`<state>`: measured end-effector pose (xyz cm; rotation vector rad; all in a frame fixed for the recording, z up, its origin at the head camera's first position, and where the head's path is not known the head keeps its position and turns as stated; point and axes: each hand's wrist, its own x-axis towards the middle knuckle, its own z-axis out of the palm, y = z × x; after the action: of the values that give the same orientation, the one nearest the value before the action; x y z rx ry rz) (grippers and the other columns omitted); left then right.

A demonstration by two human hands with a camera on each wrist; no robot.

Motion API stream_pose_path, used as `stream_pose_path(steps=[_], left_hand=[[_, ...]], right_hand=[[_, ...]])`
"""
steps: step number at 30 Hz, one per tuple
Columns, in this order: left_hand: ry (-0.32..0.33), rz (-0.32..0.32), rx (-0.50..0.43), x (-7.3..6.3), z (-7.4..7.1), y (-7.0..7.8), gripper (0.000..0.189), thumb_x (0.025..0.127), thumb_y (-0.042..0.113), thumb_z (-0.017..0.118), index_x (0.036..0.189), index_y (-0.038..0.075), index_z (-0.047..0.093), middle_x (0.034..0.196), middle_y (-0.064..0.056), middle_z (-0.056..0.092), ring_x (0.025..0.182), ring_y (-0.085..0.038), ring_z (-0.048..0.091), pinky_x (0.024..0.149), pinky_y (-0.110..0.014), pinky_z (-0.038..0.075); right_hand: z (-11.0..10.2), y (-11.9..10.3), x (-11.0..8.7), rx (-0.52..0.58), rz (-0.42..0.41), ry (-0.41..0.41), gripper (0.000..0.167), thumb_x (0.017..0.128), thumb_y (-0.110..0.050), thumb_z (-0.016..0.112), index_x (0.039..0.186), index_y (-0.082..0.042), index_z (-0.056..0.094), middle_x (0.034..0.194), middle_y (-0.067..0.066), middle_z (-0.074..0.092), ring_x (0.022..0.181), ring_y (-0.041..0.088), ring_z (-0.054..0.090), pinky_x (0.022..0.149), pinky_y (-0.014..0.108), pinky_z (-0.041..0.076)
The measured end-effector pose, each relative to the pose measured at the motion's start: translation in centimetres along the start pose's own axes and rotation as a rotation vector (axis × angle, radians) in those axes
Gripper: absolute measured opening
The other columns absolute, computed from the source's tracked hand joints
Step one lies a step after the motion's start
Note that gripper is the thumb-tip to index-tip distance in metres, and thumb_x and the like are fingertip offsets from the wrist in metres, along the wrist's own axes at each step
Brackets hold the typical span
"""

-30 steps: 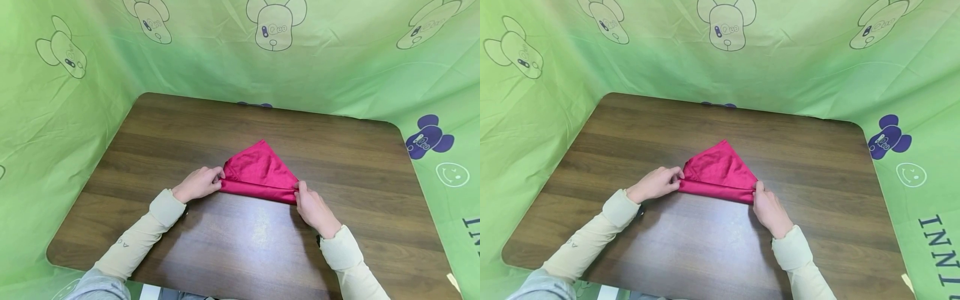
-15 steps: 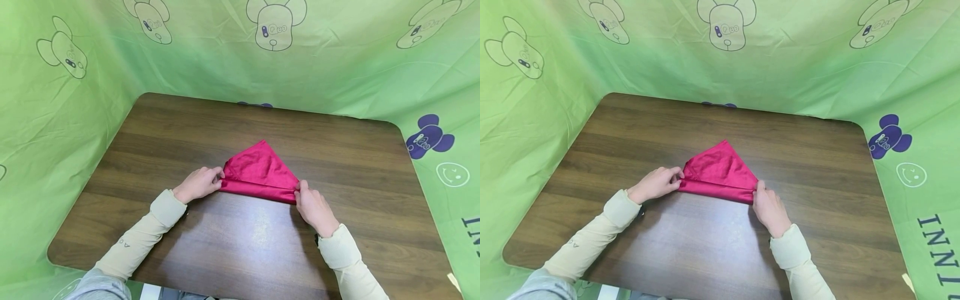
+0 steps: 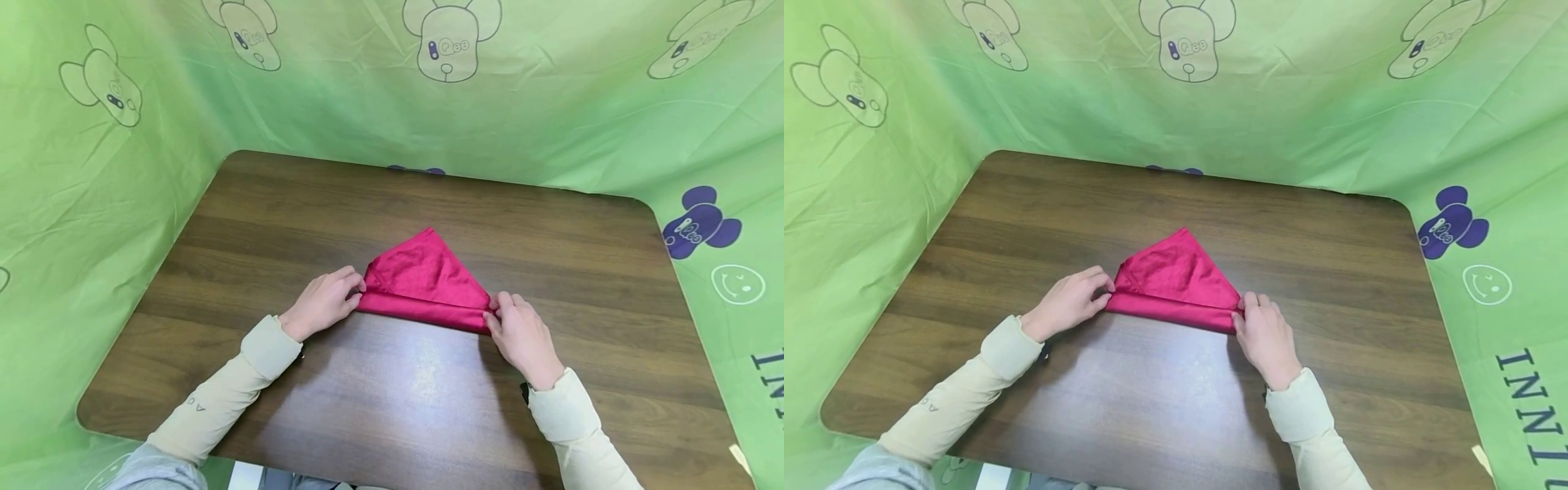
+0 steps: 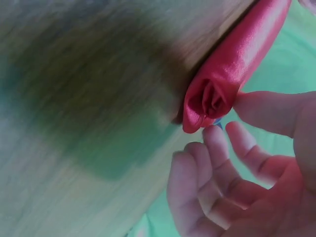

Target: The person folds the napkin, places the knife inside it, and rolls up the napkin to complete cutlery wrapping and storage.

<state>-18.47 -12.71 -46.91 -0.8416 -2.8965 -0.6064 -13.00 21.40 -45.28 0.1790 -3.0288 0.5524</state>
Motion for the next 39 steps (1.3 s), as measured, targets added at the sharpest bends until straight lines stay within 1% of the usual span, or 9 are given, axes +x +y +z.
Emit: stream_pose_path(steps=[4,8,11,14,20,24,30,36,39], left_hand=[[0.046,0.056,-0.003,-0.2,-0.1,0.1,0.006,0.085,0.012,0.067,0.09,0.017,0.066,0.089,0.005,0.059,0.069,-0.013,0.057,0.064,-0.03,0.05],[0.085,0.149,-0.014,-0.3,-0.2,0.1,0.006,0.084,0.015,0.071,0.088,0.016,0.067,0.089,0.004,0.06,0.074,-0.013,0.057,0.069,-0.029,0.05],[0.086,0.221,-0.014,-0.2,-0.1,0.1,0.011,0.083,0.017,0.075,0.089,0.014,0.068,0.091,0.002,0.06,0.08,-0.015,0.057,0.076,-0.029,0.05],[0.059,0.249,-0.012,-0.2,0.0,0.0,0.018,0.08,0.02,0.079,0.092,0.013,0.067,0.093,0.002,0.059,0.085,-0.016,0.057,0.081,-0.03,0.049],[-0.011,0.22,0.001,-0.3,0.1,0.0,0.026,0.076,0.022,0.082,0.096,0.014,0.067,0.097,0.003,0.059,0.09,-0.017,0.056,0.085,-0.031,0.047],[-0.046,0.203,0.013,-0.3,0.1,0.0,0.028,0.075,0.02,0.083,0.097,0.015,0.067,0.099,0.003,0.059,0.092,-0.018,0.056,0.086,-0.032,0.047],[-0.079,0.193,0.038,-0.1,0.1,0.0,0.03,0.073,0.021,0.084,0.097,0.014,0.066,0.096,0.003,0.059,0.088,-0.017,0.054,0.082,-0.032,0.047],[-0.133,0.164,0.036,0.3,0.1,0.0,0.03,0.073,0.02,0.083,0.097,0.014,0.066,0.093,0.003,0.059,0.086,-0.018,0.055,0.081,-0.033,0.047],[-0.149,0.149,0.053,0.5,0.0,0.0,0.028,0.075,0.017,0.081,0.098,0.014,0.066,0.093,0.003,0.06,0.086,-0.019,0.056,0.08,-0.034,0.048]], right_hand=[[-0.2,0.1,-0.2,0.047,-0.058,0.013,0.015,0.087,-0.012,0.068,0.095,-0.003,0.059,0.092,0.014,0.061,0.082,0.031,0.06,0.072,0.047,0.049],[-0.3,0.2,-0.4,0.098,-0.158,0.014,0.019,0.081,-0.008,0.074,0.095,-0.004,0.06,0.093,0.014,0.057,0.086,0.032,0.052,0.078,0.044,0.043],[-0.1,0.4,-0.5,0.127,-0.227,0.012,0.026,0.075,-0.005,0.079,0.095,-0.005,0.061,0.095,0.012,0.055,0.09,0.033,0.047,0.08,0.043,0.038],[0.2,0.6,-0.5,0.153,-0.259,0.002,0.032,0.07,-0.002,0.081,0.095,-0.006,0.061,0.097,0.01,0.056,0.092,0.032,0.045,0.082,0.043,0.037],[0.8,1.0,-0.7,0.173,-0.252,-0.034,0.034,0.068,0.002,0.08,0.096,-0.007,0.063,0.102,0.008,0.057,0.096,0.032,0.046,0.085,0.044,0.037],[1.0,1.1,-0.7,0.174,-0.246,-0.032,0.035,0.068,0.004,0.079,0.097,-0.007,0.063,0.104,0.009,0.057,0.096,0.032,0.046,0.084,0.044,0.037],[1.1,1.3,-0.6,0.17,-0.248,-0.023,0.034,0.068,0.006,0.076,0.097,-0.005,0.062,0.104,0.012,0.057,0.093,0.033,0.046,0.083,0.043,0.035],[1.4,1.5,-0.4,0.175,-0.236,-0.024,0.034,0.068,0.005,0.077,0.096,-0.004,0.062,0.101,0.012,0.059,0.09,0.033,0.046,0.082,0.041,0.034],[1.4,1.6,-0.4,0.173,-0.233,-0.025,0.033,0.069,0.004,0.078,0.096,-0.005,0.062,0.1,0.011,0.059,0.089,0.032,0.047,0.082,0.041,0.034]])
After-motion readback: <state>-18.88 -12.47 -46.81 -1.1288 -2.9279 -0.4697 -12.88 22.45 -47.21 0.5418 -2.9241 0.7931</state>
